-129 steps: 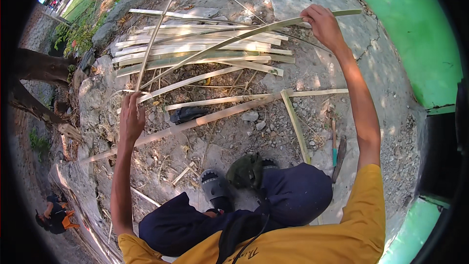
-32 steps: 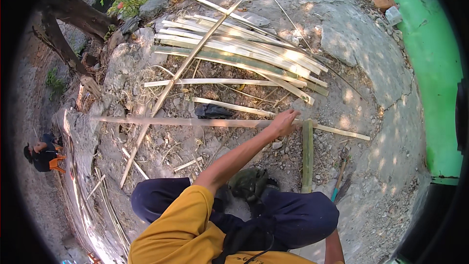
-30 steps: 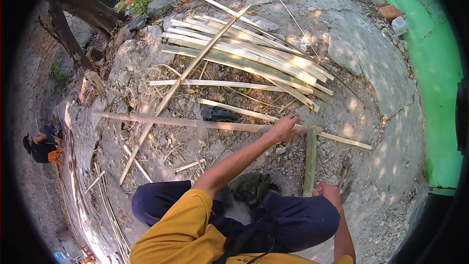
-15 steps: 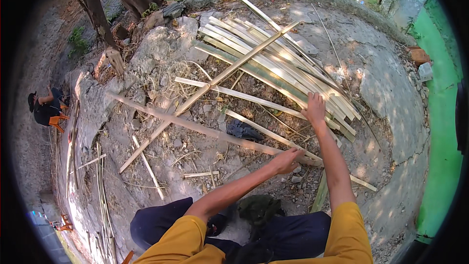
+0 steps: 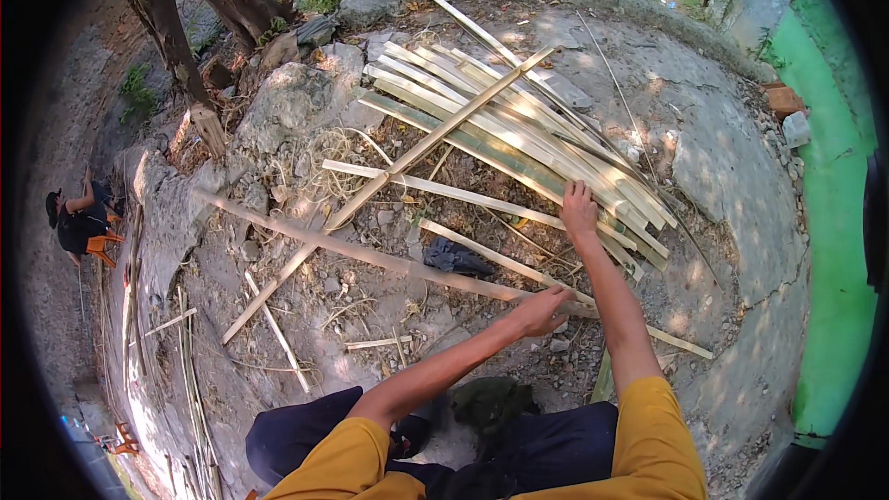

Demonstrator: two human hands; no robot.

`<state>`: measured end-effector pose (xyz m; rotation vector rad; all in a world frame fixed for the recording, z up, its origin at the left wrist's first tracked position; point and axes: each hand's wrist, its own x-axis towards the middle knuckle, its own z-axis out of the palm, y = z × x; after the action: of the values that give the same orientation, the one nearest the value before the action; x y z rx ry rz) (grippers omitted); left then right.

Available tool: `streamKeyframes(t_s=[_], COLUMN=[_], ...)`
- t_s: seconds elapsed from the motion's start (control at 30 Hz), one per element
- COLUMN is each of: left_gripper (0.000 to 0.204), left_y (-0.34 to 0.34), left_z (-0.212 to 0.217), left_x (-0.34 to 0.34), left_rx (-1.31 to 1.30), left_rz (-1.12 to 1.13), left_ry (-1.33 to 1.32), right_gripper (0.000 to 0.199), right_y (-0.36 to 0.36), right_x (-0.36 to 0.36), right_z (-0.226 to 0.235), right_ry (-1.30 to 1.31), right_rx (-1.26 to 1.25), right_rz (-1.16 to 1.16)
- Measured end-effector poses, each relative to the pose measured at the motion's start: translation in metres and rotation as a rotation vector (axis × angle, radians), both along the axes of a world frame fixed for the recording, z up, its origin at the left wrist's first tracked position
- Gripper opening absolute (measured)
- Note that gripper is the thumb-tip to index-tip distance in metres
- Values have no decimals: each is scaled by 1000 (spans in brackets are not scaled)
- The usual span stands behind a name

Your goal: The person shaves a long bamboo pole with a machete and then organizes thin bamboo strips on the ground.

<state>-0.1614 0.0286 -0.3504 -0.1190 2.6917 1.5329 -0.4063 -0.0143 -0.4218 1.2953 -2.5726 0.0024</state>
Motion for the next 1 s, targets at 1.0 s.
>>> streamKeyframes(t_s=[1.0], left_gripper=[60], left_y=[-42], left_z=[52], left_x=[-37], left_rx=[962], left_rz=[452], left_ry=[-119], right_gripper=[31], right_y=[352], right_x=[-41], right_z=[395], right_ry=[-255], right_rx=[318], right_rz=[-71])
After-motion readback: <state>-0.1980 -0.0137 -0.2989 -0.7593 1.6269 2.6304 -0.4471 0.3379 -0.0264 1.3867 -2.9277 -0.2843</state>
